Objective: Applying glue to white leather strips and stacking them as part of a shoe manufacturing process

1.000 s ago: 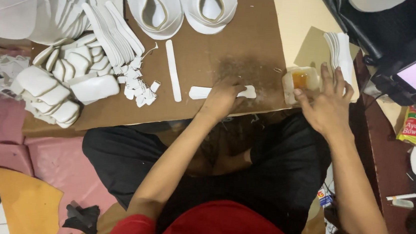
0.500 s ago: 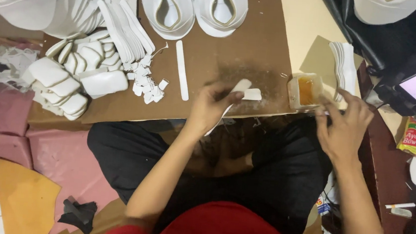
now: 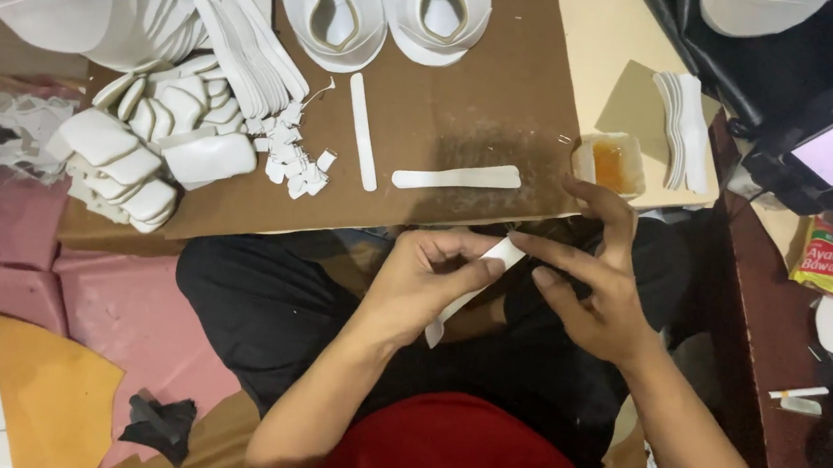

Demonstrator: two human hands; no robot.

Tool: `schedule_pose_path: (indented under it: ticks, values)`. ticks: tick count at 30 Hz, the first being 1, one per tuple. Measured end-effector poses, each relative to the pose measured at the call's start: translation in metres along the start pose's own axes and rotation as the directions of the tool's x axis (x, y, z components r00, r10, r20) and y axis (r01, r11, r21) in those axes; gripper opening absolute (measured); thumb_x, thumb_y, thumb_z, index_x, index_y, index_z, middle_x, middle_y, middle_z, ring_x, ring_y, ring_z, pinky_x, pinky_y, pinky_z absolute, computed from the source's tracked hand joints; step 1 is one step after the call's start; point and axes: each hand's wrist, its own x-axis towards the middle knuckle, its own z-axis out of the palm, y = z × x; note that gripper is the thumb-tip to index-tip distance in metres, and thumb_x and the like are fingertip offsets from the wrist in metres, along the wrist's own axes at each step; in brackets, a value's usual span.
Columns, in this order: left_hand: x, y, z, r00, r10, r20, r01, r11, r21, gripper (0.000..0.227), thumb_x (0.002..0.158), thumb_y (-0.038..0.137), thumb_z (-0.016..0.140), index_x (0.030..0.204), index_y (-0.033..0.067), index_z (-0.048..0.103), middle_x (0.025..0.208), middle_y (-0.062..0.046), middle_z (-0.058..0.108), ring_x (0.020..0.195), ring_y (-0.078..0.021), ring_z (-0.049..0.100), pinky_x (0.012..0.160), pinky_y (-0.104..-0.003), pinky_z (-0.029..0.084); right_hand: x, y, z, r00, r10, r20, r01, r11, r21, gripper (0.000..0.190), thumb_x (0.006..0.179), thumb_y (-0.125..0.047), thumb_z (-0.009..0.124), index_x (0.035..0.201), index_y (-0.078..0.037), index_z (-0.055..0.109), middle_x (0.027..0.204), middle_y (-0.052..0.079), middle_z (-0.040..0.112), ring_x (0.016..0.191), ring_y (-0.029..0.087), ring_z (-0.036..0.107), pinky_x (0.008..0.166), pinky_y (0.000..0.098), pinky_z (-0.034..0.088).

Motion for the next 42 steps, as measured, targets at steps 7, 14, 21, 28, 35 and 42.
schedule_pose_path:
  ticks: [7, 14, 21, 28, 35, 42]
  values:
    - [-0.004, -0.015, 0.001, 0.998, 0.056, -0.018, -0.058, 0.994, -0.091, 0.014, 0.092, 0.008, 0.074, 0.104, 0.0051, 0.080, 0.092, -0.002, 0.074, 0.085, -0.0092, 0.066, 0.079, -0.021, 0.050, 0.007, -0.004, -0.014, 0.964, -0.263, -0.036, 0.215, 0.853, -0.475, 0.036, 0.098, -0.017, 0.061, 0.129, -0.033, 0.071, 0.134, 0.015, 0.058, 0.125, 0.036, 0.047, 0.105, 0.0458, 0.034]
    - [0.001, -0.021, -0.001, 0.998, 0.013, -0.060, -0.016, 0.998, -0.055, 0.013, 0.090, 0.009, 0.076, 0.102, 0.0052, 0.081, 0.094, -0.003, 0.077, 0.084, -0.0095, 0.067, 0.077, -0.022, 0.052, -0.002, 0.003, -0.027, 0.949, -0.311, -0.048, 0.212, 0.746, -0.632, 0.037, 0.088, -0.025, 0.065, 0.122, -0.036, 0.075, 0.119, 0.014, 0.062, 0.111, 0.036, 0.057, 0.091, 0.0497, 0.040]
    - [0.001, -0.020, -0.001, 0.998, 0.026, -0.049, -0.030, 0.994, -0.101, 0.012, 0.091, 0.009, 0.076, 0.102, 0.0067, 0.081, 0.096, -0.004, 0.079, 0.085, -0.0099, 0.069, 0.078, -0.022, 0.054, 0.012, -0.013, -0.019, 0.959, -0.284, 0.014, 0.228, 0.738, -0.636, 0.038, 0.090, -0.026, 0.058, 0.123, -0.036, 0.076, 0.118, 0.011, 0.070, 0.104, 0.034, 0.064, 0.089, 0.0458, 0.046]
    - [0.001, -0.024, -0.002, 0.997, 0.077, -0.020, -0.079, 0.986, -0.147, 0.015, 0.092, 0.010, 0.074, 0.107, 0.0069, 0.079, 0.106, -0.006, 0.079, 0.101, -0.0143, 0.073, 0.097, -0.027, 0.056, 0.012, -0.012, -0.017, 0.972, -0.222, 0.083, 0.228, 0.783, -0.579, 0.047, 0.086, -0.024, 0.059, 0.128, -0.042, 0.070, 0.124, 0.008, 0.066, 0.111, 0.033, 0.063, 0.096, 0.0473, 0.041]
    - [0.003, -0.031, -0.003, 0.997, 0.076, 0.029, -0.067, 0.969, -0.236, 0.015, 0.095, 0.011, 0.073, 0.108, 0.0067, 0.078, 0.104, -0.005, 0.077, 0.098, -0.0133, 0.071, 0.093, -0.026, 0.056, 0.016, -0.012, -0.016, 0.973, -0.212, 0.096, 0.230, 0.812, -0.537, 0.050, 0.087, -0.021, 0.057, 0.132, -0.041, 0.067, 0.128, 0.011, 0.067, 0.111, 0.033, 0.063, 0.095, 0.0469, 0.038]
    - [0.007, -0.045, -0.007, 1.000, -0.014, -0.007, 0.011, 0.945, -0.327, 0.021, 0.091, 0.011, 0.076, 0.111, 0.0043, 0.078, 0.105, -0.008, 0.079, 0.093, -0.0141, 0.071, 0.086, -0.023, 0.056, 0.004, 0.004, -0.013, 0.994, -0.098, 0.057, 0.103, 0.991, -0.089, 0.044, 0.089, 0.004, 0.060, 0.117, -0.025, 0.075, 0.142, 0.012, 0.035, 0.141, 0.034, 0.032, 0.123, 0.0529, 0.029]
